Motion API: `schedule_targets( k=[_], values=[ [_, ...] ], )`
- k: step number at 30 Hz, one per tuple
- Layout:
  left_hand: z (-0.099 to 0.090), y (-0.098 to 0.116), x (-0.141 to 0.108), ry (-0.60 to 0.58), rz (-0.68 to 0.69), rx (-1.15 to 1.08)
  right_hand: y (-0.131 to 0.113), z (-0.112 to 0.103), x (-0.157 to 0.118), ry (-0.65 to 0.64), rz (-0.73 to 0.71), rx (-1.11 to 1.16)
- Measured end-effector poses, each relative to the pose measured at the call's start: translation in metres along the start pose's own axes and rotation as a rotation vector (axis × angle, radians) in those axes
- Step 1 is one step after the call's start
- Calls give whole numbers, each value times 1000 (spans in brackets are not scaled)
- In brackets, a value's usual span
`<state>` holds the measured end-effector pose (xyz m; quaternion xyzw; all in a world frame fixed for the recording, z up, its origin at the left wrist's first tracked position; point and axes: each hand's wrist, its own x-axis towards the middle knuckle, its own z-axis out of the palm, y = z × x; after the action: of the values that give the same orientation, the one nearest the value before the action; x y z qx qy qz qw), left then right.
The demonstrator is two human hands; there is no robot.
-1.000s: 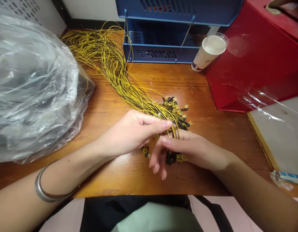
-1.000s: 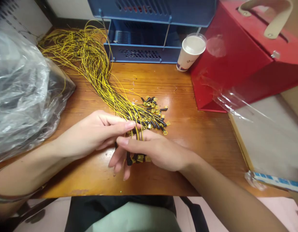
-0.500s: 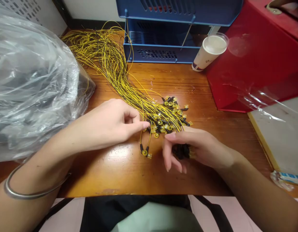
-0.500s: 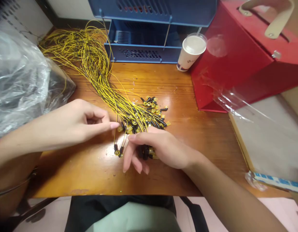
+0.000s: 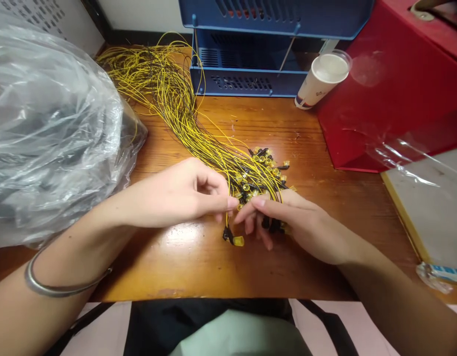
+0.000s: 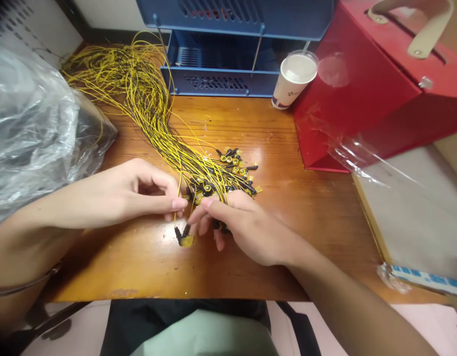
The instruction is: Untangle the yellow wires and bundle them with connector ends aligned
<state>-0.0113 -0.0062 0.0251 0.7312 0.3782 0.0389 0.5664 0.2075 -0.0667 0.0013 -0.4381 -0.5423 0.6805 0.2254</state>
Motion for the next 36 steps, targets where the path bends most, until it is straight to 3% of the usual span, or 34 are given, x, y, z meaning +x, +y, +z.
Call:
schedule_targets(
  k=[3,8,12,18,21,29,36],
  values=[
    [6,2,1,-37,66,-228,-2,4,0,7,-7,6],
    [22,1,5,-46,79,-457,-1,1,3,-119,-27,119],
    [31,1,8,5,67,-627,3,-7,7,-247,-54,226],
    [36,1,10,97,41,-733,6,-8,9,-319,-56,350],
    [38,0,11,158,5,-724,8,-4,11,-368,-117,386],
    [40,-1,14,80,22,-601,11,0,12,-370,-58,349],
    [12,4,1,169,16,-45,1,-9,6,-371,-20,277]
  ],
)
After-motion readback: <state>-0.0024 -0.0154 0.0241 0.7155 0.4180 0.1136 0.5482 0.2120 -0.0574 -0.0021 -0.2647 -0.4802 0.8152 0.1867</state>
